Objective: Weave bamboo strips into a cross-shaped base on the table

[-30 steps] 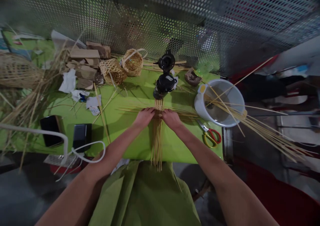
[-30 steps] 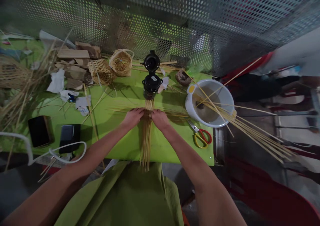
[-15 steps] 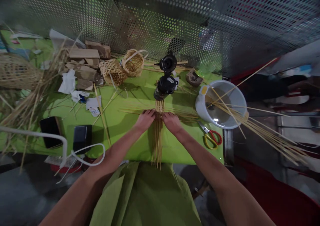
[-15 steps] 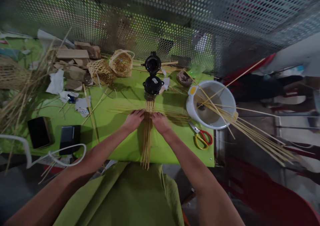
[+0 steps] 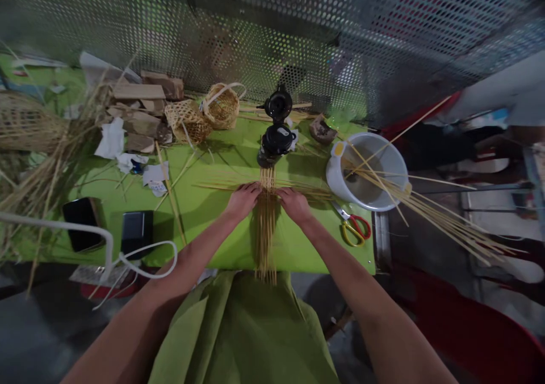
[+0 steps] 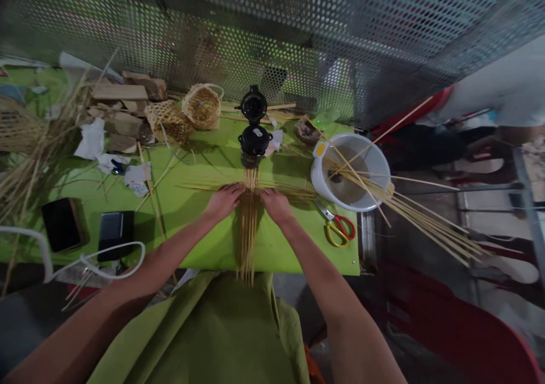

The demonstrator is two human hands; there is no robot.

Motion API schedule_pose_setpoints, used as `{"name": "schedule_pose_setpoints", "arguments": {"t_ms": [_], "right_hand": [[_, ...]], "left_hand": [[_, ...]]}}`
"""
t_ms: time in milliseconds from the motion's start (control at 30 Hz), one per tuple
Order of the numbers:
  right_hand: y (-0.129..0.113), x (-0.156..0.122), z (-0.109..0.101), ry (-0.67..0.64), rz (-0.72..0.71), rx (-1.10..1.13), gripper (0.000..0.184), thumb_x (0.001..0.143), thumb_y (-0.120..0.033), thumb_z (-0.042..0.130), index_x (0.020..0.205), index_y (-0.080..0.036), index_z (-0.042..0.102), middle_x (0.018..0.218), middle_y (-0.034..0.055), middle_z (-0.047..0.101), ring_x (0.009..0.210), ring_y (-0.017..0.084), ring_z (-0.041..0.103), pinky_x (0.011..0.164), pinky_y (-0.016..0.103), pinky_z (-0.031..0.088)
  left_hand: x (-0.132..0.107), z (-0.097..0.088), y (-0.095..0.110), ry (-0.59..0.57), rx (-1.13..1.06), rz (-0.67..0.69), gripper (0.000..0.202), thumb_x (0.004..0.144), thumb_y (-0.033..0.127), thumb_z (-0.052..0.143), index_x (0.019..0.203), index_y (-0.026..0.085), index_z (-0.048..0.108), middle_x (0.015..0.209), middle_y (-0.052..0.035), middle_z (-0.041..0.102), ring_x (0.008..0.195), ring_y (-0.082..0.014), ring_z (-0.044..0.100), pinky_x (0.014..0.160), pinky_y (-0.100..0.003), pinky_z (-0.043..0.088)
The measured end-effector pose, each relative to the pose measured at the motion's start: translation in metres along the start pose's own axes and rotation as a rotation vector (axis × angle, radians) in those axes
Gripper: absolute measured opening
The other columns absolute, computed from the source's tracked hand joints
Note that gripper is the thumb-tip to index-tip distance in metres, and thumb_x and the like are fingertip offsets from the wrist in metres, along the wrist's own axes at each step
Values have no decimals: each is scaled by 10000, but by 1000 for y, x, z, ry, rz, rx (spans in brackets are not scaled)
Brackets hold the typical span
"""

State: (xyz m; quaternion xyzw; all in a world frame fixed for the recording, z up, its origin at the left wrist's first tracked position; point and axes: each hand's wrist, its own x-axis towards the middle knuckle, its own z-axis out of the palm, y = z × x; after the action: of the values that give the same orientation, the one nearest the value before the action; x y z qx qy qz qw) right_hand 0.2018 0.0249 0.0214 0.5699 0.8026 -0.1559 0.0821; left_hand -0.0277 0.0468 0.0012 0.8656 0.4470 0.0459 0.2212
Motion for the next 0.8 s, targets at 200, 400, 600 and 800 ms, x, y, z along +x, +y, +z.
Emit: {"name": "schedule_pose_setpoints", "arguments": {"t_ms": [200, 400, 600, 800], "right_hand": [[-6, 3, -2, -10, -12, -45, 262, 1033, -153, 525, 1195, -148, 731, 1216, 138, 723, 1125, 262, 609, 962, 335, 496], [-5, 1, 6, 47, -10, 4, 273, 1040, -144, 490, 1105, -166, 755, 1179, 118, 734, 1133, 256, 597, 977, 330, 483], [-5, -2, 11, 106, 8, 74, 274, 1028, -145, 527, 1186, -164, 750, 1252, 111, 729, 1170, 256, 611, 1011, 359, 495], [-23, -32, 40, 315, -21, 181, 452, 1051, -314, 557, 1481, -177, 588, 1494, 124, 608, 1375, 295, 519, 1194, 455, 372]], "left_hand": [[-2, -3, 4, -7, 48, 5, 359, 921, 60, 601, 1244, 176, 708, 1509, -120, 602, 1385, -275, 567, 1168, -459, 455], [-1, -6, 10, -11, 74, -17, 329, 946, 60, 544, 1160, 211, 742, 1515, -99, 599, 1413, -278, 545, 1154, -483, 471], [-6, -6, 12, -30, 52, -39, 352, 963, 75, 515, 1228, 184, 720, 1556, -105, 559, 1462, -284, 493, 1218, -511, 411], [-38, 10, 17, -12, 29, -125, 516, 1013, 258, 531, 1522, 177, 522, 1675, -117, 389, 1571, -301, 312, 1303, -548, 254]]}}
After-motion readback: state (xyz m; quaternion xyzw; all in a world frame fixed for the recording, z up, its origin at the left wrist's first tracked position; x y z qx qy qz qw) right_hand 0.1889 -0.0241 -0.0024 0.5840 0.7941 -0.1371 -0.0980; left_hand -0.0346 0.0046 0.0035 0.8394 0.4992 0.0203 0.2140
